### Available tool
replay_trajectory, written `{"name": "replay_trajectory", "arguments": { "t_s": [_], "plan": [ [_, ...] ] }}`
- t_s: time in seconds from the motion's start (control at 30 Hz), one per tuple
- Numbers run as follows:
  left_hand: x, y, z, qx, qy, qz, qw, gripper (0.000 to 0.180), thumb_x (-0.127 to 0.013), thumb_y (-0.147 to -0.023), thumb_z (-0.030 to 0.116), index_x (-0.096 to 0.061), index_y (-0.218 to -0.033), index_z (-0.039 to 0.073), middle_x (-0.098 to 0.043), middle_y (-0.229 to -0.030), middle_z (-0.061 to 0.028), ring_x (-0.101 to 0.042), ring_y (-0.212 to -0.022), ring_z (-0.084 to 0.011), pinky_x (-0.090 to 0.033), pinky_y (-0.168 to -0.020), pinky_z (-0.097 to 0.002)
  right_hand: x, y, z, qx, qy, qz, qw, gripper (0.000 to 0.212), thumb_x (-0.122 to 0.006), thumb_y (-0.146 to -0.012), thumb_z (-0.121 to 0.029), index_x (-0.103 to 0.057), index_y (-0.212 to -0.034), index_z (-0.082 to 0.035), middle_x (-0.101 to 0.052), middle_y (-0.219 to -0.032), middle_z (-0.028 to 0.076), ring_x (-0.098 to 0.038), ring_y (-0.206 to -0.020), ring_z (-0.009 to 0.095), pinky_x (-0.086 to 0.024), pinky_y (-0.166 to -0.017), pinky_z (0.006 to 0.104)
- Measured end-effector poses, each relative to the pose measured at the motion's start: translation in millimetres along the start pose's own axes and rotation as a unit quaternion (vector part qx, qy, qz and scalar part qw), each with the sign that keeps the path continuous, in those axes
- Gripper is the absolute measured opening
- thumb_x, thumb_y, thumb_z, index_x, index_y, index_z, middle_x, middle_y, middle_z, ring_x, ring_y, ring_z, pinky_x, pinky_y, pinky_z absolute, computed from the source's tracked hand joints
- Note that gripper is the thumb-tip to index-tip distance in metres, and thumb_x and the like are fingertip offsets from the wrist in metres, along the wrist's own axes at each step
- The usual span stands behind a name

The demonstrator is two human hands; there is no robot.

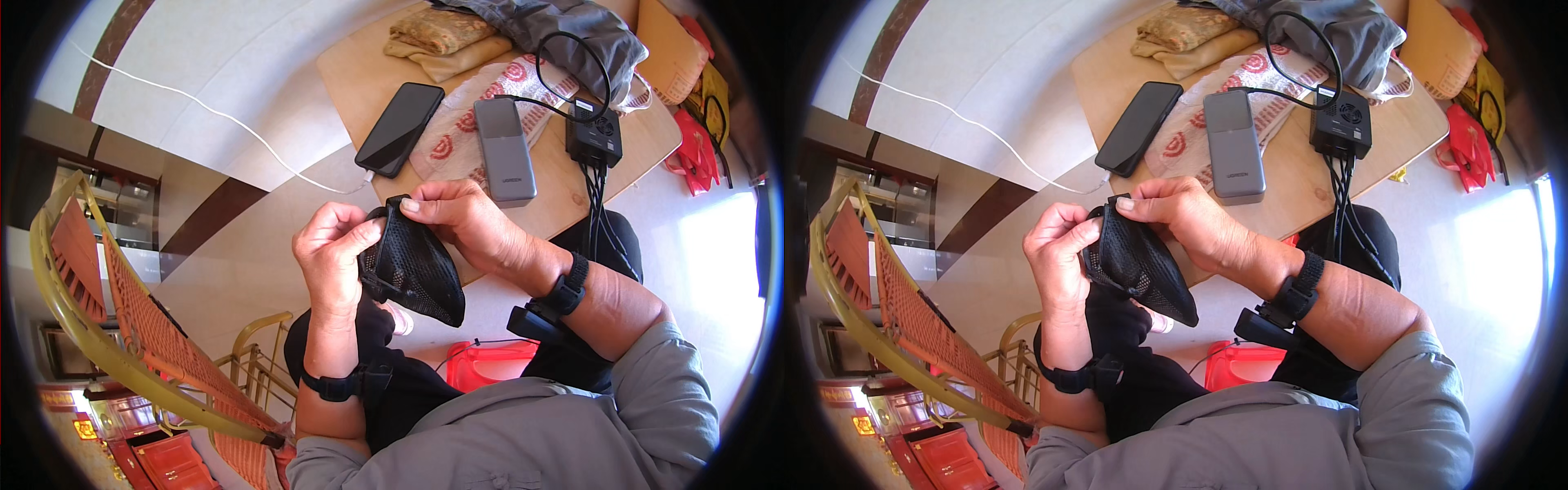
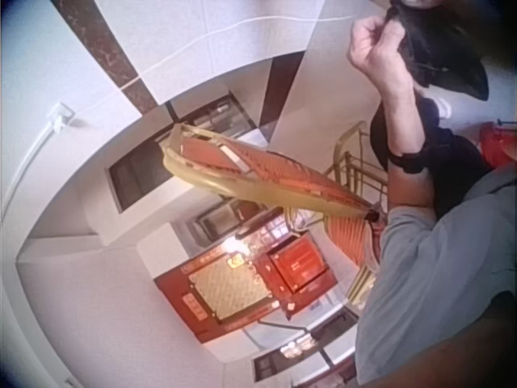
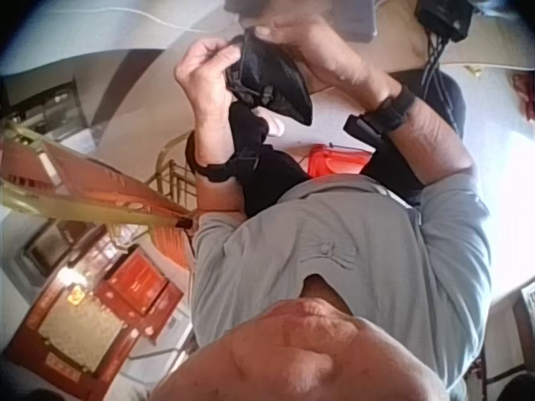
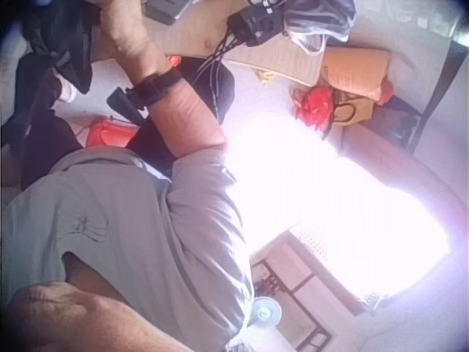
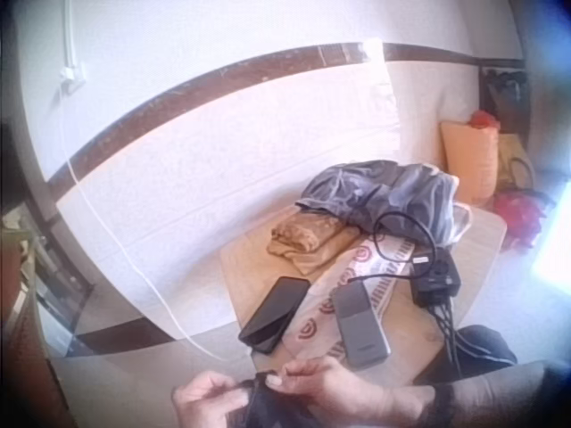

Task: Assembling a black mesh head-strap and connecting power cables to a battery pack.

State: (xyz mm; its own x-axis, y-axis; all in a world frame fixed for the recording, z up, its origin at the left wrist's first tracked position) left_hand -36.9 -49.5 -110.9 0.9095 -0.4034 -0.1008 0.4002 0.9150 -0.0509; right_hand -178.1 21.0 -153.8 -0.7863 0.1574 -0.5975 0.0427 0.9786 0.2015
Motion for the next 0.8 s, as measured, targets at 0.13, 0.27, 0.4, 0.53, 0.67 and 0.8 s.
{"name": "replay_trajectory", "arguments": {
  "t_s": [0.13, 0.27, 0.4, 0.53, 0.67, 0.8],
  "plan": [
    [-2.6, -0.1, 3.4, -0.012, -0.043, -0.034, 0.998, 0.012, -0.071, -0.076, -0.009, -0.062, -0.078, -0.001, -0.060, -0.071, 0.0004, -0.054, -0.065, -0.0060, -0.045, -0.062, -0.0201, 10.0, 2.1, -9.6, 0.042, 0.164, 0.047, 0.984, 0.021, -0.070, -0.089, -0.023, -0.065, -0.090, -0.002, -0.064, -0.082, 0.002, -0.056, -0.072, 0.008, -0.045, -0.071, 0.0256],
    [-1.3, -0.7, 14.0, -0.054, -0.139, -0.066, 0.987, 0.014, -0.068, -0.071, -0.012, -0.062, -0.076, 0.001, -0.059, -0.070, 0.0026, -0.052, -0.064, -0.0045, -0.041, -0.060, -0.0199, -3.1, 16.5, -37.8, 0.231, 0.331, 0.109, 0.908, 0.022, -0.068, -0.089, -0.020, -0.065, -0.101, -0.002, -0.065, -0.090, 0.008, -0.061, -0.079, 0.017, -0.048, -0.078, 0.0321],
    [-3.7, -1.4, 19.5, -0.088, -0.171, -0.115, 0.975, 0.016, -0.065, -0.068, -0.013, -0.062, -0.074, 0.001, -0.056, -0.069, 0.0040, -0.051, -0.063, -0.0040, -0.040, -0.058, -0.0199, -25.2, 21.3, -45.4, 0.354, 0.417, -0.025, 0.837, 0.024, -0.063, -0.092, -0.015, -0.066, -0.113, -0.002, -0.066, -0.101, 0.013, -0.059, -0.102, 0.025, -0.047, -0.087, 0.0354],
    [0.2, -0.6, 23.6, -0.111, -0.173, -0.093, 0.974, 0.017, -0.060, -0.064, -0.015, -0.060, -0.076, -0.002, -0.053, -0.072, 0.0006, -0.048, -0.066, -0.0068, -0.038, -0.061, -0.0214, -21.1, 12.5, -22.7, 0.203, 0.395, -0.101, 0.890, 0.027, -0.065, -0.090, -0.017, -0.066, -0.112, -0.001, -0.068, -0.102, 0.011, -0.060, -0.103, 0.021, -0.046, -0.092, 0.0343],
    [7.0, 1.5, 30.3, -0.210, -0.213, -0.049, 0.953, 0.017, -0.061, -0.068, -0.015, -0.059, -0.075, 0.000, -0.053, -0.068, 0.0009, -0.050, -0.060, -0.0055, -0.040, -0.057, -0.0208, -20.5, 9.5, -16.0, 0.039, 0.221, -0.109, 0.968, 0.026, -0.069, -0.087, -0.016, -0.067, -0.108, 0.000, -0.068, -0.098, 0.005, -0.060, -0.094, 0.011, -0.046, -0.089, 0.0292],
    [-5.7, 9.5, 34.6, -0.273, -0.218, -0.065, 0.935, 0.021, -0.060, -0.068, -0.017, -0.059, -0.079, 0.001, -0.053, -0.070, 0.0000, -0.050, -0.059, -0.0060, -0.040, -0.054, -0.0202, -15.3, 5.1, -8.1, 0.006, 0.220, -0.110, 0.969, 0.025, -0.069, -0.086, -0.013, -0.066, -0.106, 0.001, -0.067, -0.096, 0.002, -0.059, -0.092, 0.008, -0.046, -0.086, 0.0264]
  ]
}}
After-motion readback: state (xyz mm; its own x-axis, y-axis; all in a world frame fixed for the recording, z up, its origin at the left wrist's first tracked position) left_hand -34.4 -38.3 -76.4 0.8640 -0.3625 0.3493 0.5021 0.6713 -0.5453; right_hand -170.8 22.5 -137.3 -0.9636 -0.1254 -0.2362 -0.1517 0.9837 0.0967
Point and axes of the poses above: each hand's wrist, its own y-axis away from the middle knuckle, its own x-axis out of the back of the hand, z = x × y, the point moved 7 cm from there along -y, towards the middle knuckle
